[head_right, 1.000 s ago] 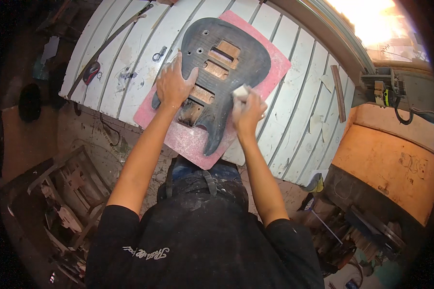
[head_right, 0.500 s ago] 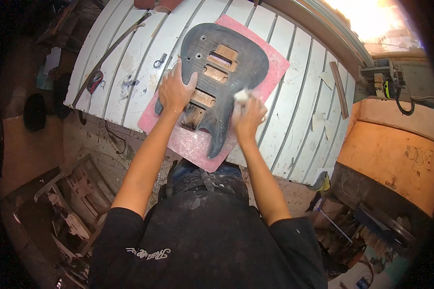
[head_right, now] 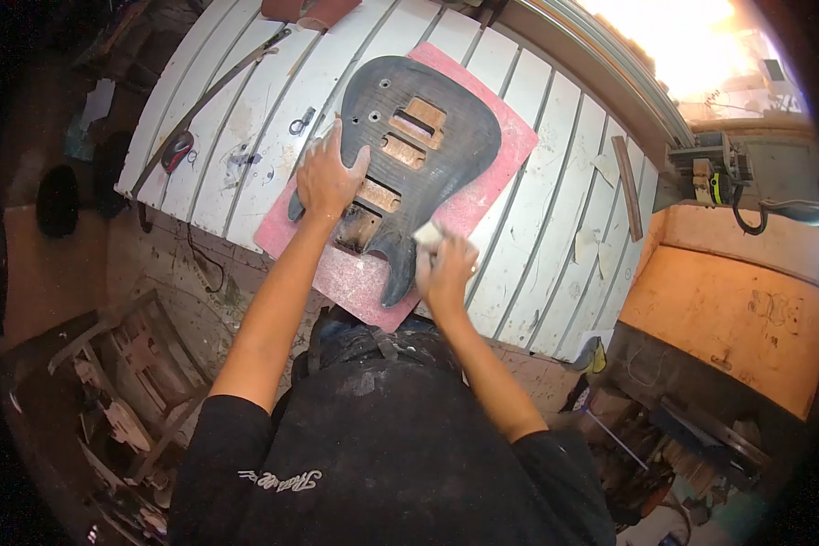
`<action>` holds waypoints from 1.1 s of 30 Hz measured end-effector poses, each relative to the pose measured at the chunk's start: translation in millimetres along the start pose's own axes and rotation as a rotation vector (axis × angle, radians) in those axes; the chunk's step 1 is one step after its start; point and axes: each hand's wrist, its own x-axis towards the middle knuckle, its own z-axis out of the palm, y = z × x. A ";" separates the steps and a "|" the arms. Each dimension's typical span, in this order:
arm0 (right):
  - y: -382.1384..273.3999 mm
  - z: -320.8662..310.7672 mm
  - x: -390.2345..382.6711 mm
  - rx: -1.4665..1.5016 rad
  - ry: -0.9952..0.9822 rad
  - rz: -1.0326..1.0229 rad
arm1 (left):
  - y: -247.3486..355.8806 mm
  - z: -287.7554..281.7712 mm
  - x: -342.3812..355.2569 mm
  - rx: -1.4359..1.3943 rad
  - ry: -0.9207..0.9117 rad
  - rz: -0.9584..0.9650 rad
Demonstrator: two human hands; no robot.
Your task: The person sands a guitar body on a workbench. They use a sanding block to rub different parts of the guitar's surface, occasionally stopping to wipe away dust with their hands.
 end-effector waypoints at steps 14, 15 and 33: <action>-2.3 -16.9 -14.7 0.020 -0.120 -0.035 | -5.9 9.7 -0.9 -0.034 0.085 0.043; -2.8 -18.6 -15.5 0.042 -0.159 -0.016 | -5.8 9.2 -0.8 -0.035 0.084 0.040; 4.6 -16.0 52.0 0.009 -0.044 -0.210 | 0.3 4.1 -1.5 -0.047 0.010 -0.026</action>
